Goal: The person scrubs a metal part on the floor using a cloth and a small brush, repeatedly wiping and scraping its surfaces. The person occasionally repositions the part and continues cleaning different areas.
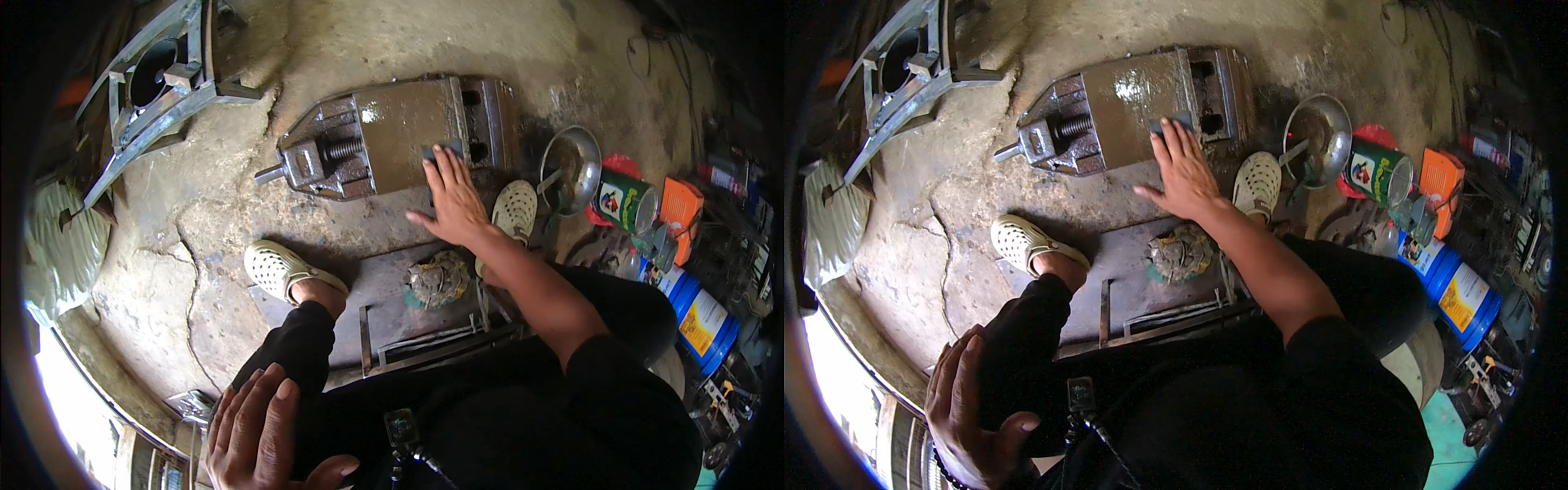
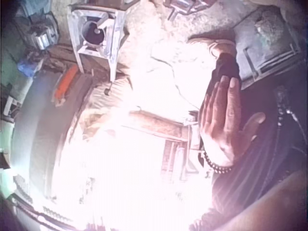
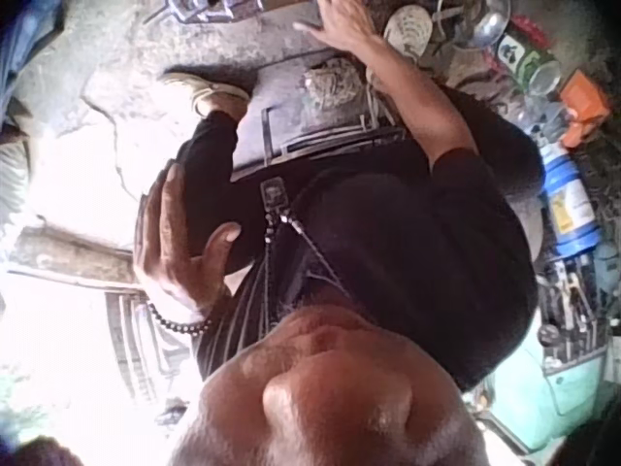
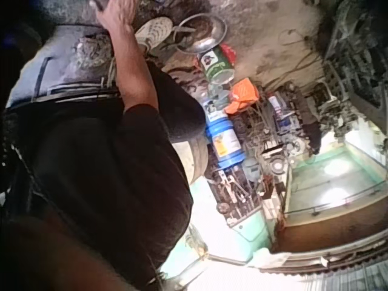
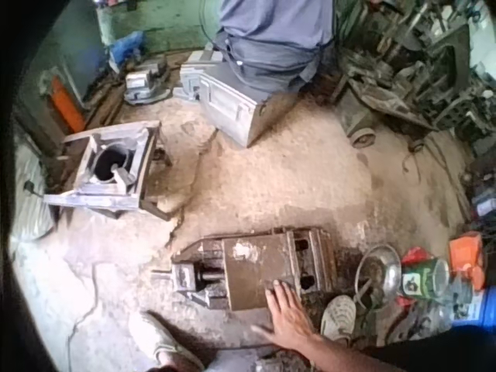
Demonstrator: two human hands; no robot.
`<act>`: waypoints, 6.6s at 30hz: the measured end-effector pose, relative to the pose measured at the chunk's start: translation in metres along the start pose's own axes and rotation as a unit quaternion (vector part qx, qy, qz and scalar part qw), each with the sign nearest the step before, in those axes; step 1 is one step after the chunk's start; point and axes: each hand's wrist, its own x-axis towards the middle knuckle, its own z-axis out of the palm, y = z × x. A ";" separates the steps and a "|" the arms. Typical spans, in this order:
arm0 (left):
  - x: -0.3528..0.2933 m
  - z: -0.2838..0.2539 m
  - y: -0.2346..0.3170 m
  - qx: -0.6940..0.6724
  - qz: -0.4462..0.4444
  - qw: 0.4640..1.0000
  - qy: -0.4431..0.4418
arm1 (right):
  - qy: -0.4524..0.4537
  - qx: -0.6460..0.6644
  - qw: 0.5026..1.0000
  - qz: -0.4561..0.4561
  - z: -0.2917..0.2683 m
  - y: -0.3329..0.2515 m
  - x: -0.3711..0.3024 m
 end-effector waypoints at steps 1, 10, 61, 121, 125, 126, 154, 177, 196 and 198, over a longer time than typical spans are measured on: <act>-0.001 0.000 0.000 -0.002 0.000 1.000 -0.005 | 0.049 0.024 0.998 0.011 0.002 -0.004 0.002; -0.005 0.003 -0.001 0.009 -0.008 1.000 -0.007 | 0.198 0.026 0.975 0.095 0.018 -0.017 0.016; 0.002 0.009 0.005 0.039 -0.026 0.998 -0.035 | 0.180 -0.031 0.979 0.093 -0.002 0.019 0.064; -0.039 0.001 -0.022 -0.005 -0.032 0.999 -0.017 | 0.095 -0.072 0.987 0.105 -0.013 -0.023 0.083; -0.048 -0.002 -0.019 0.022 -0.076 0.996 -0.031 | 0.083 -0.086 0.989 0.091 -0.012 -0.030 0.094; -0.050 -0.004 -0.019 0.022 -0.071 0.997 -0.027 | 0.067 -0.099 0.990 0.076 -0.006 -0.038 0.073; -0.060 -0.001 -0.024 -0.001 -0.045 0.999 0.013 | -0.016 -0.135 0.990 -0.026 0.006 -0.061 0.059; -0.056 0.001 -0.016 0.020 -0.065 0.998 0.004 | -0.078 -0.247 0.957 -0.129 -0.027 -0.017 0.069; -0.046 -0.007 -0.021 0.019 -0.048 0.999 0.001 | 0.068 -0.156 0.984 0.048 -0.027 -0.012 0.101; -0.045 -0.008 -0.020 0.021 -0.034 0.999 0.011 | -0.038 -0.137 0.987 -0.075 -0.027 -0.019 0.106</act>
